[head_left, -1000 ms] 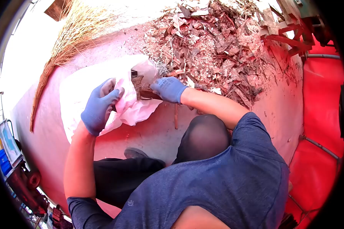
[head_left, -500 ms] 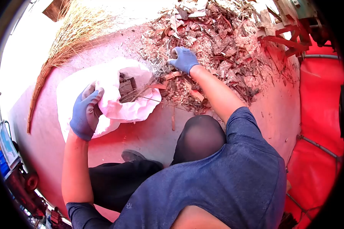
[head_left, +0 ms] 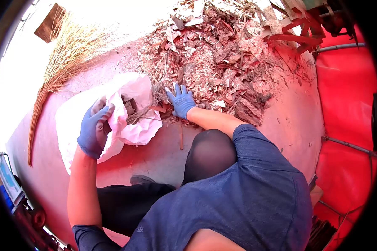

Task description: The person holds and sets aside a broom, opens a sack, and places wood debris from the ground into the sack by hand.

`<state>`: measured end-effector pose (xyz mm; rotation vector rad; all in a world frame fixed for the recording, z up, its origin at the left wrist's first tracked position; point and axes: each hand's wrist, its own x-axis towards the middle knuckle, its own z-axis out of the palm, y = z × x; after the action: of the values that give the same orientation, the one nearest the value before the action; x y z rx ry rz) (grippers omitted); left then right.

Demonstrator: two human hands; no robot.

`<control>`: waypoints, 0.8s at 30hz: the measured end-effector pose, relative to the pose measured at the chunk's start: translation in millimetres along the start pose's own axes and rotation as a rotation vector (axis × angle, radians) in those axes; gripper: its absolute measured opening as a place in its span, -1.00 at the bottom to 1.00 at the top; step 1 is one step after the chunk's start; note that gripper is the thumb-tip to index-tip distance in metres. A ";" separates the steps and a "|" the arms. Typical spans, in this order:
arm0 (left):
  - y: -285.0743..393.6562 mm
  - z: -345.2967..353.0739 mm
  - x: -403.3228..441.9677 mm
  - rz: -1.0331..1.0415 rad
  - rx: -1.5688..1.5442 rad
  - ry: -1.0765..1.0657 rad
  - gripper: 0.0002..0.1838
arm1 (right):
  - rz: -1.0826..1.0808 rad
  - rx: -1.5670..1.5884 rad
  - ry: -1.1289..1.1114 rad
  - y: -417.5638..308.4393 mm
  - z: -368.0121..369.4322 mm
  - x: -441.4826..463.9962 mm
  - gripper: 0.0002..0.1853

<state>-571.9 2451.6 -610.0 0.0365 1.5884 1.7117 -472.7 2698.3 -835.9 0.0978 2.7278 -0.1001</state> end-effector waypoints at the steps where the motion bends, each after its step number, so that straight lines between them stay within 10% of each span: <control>1: -1.4 -4.9 -1.4 -0.002 0.013 0.016 -0.47 | -0.017 -0.038 0.047 3.6 11.9 2.7 -0.04; 12: -17.9 -37.8 -13.4 0.040 -0.135 0.061 -0.61 | -0.120 0.172 0.040 119.6 -36.5 10.8 -0.39; 17: -6.2 -4.2 -4.8 0.006 -0.066 0.064 -0.57 | -0.215 0.214 0.185 123.1 -57.8 47.6 0.26; 24: -0.1 3.7 0.7 -0.026 -0.001 0.010 -0.57 | -0.006 0.145 -0.134 47.2 -33.1 41.1 0.39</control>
<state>-570.4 2455.1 -609.6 0.0063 1.5883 1.6952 -519.5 2750.3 -824.7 0.1191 2.5852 -0.2955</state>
